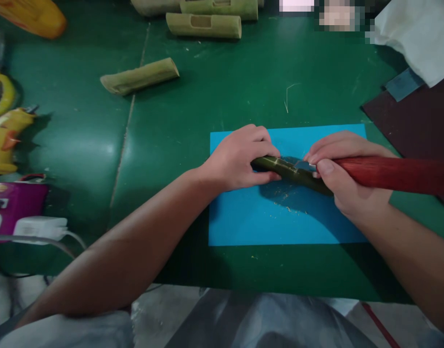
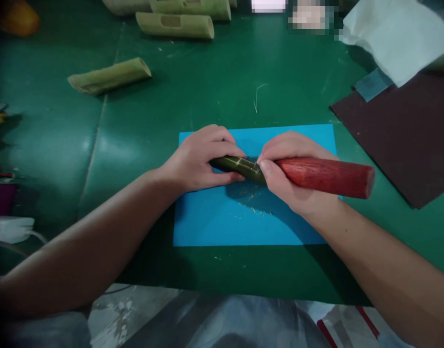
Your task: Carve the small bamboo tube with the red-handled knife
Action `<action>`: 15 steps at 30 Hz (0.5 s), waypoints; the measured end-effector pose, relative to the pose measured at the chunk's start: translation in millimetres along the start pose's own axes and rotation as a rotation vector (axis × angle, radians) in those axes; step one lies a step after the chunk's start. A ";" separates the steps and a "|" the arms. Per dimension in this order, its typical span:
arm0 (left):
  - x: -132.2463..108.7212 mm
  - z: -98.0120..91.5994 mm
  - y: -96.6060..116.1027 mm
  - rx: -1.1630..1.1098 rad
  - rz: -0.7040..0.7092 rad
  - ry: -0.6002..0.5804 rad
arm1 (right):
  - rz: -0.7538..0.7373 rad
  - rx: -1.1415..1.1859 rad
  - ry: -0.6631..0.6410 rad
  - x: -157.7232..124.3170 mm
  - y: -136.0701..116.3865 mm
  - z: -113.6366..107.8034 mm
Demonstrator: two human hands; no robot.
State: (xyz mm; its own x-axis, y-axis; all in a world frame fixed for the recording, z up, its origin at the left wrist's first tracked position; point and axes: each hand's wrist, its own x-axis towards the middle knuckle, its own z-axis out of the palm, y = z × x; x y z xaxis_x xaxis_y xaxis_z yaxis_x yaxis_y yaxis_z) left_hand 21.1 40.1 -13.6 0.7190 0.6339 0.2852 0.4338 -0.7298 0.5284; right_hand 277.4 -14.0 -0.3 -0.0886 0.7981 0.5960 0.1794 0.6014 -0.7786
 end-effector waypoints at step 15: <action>-0.2 1.5 -1.3 -0.009 0.036 0.021 | -0.046 -0.013 -0.039 0.1 2.9 -4.9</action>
State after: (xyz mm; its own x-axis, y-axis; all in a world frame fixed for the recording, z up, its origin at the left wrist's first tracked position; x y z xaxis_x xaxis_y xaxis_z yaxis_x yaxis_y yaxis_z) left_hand 21.2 40.6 -15.5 0.7229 0.6121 0.3207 0.4027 -0.7503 0.5242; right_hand 282.7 -12.3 -1.5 -0.1347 0.7709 0.6226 0.1871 0.6368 -0.7480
